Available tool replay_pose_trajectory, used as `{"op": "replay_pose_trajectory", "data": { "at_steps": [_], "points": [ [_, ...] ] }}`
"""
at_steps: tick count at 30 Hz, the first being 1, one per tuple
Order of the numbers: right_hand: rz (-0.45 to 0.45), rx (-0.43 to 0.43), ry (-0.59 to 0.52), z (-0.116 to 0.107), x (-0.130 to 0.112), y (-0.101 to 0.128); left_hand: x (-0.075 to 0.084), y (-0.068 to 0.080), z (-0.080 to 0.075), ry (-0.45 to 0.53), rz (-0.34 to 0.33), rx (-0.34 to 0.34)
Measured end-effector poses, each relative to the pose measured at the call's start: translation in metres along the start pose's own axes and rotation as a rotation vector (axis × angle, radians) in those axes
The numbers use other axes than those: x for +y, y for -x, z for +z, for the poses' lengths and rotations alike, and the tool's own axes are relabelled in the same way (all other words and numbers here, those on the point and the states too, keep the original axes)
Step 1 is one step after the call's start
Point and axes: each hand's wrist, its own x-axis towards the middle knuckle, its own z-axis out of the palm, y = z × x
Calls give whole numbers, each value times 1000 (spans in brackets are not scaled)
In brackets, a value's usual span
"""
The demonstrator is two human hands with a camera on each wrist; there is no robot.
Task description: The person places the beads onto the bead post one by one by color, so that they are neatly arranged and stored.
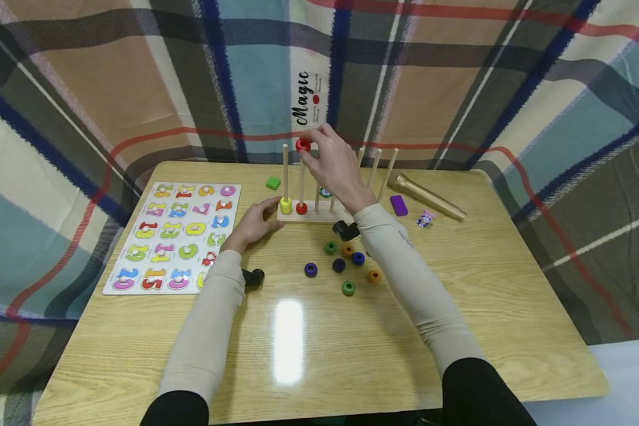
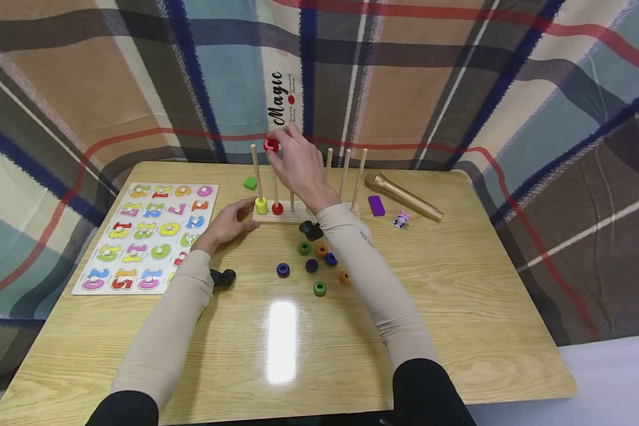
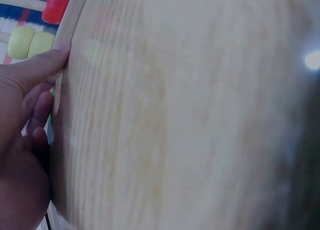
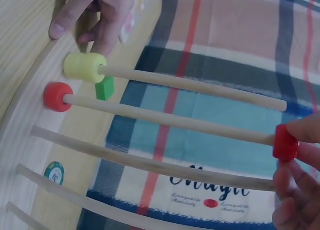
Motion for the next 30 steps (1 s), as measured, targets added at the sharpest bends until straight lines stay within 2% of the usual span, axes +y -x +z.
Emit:
{"op": "replay_pose_trajectory", "data": {
  "at_steps": [5,16,25,27,30],
  "points": [
    [28,-45,43,4,1,0,-2,0,0,1,7,1],
    [-3,-38,50,6,4,2,0,3,-1,2,3,-7],
    [20,-83,71,7,3,1,2,4,0,7,-6,1],
    [14,-64,74,7,3,3,2,4,0,9,-8,2],
    [-36,10,49,6,6,12,2,4,0,14,-6,5]
  ]
}}
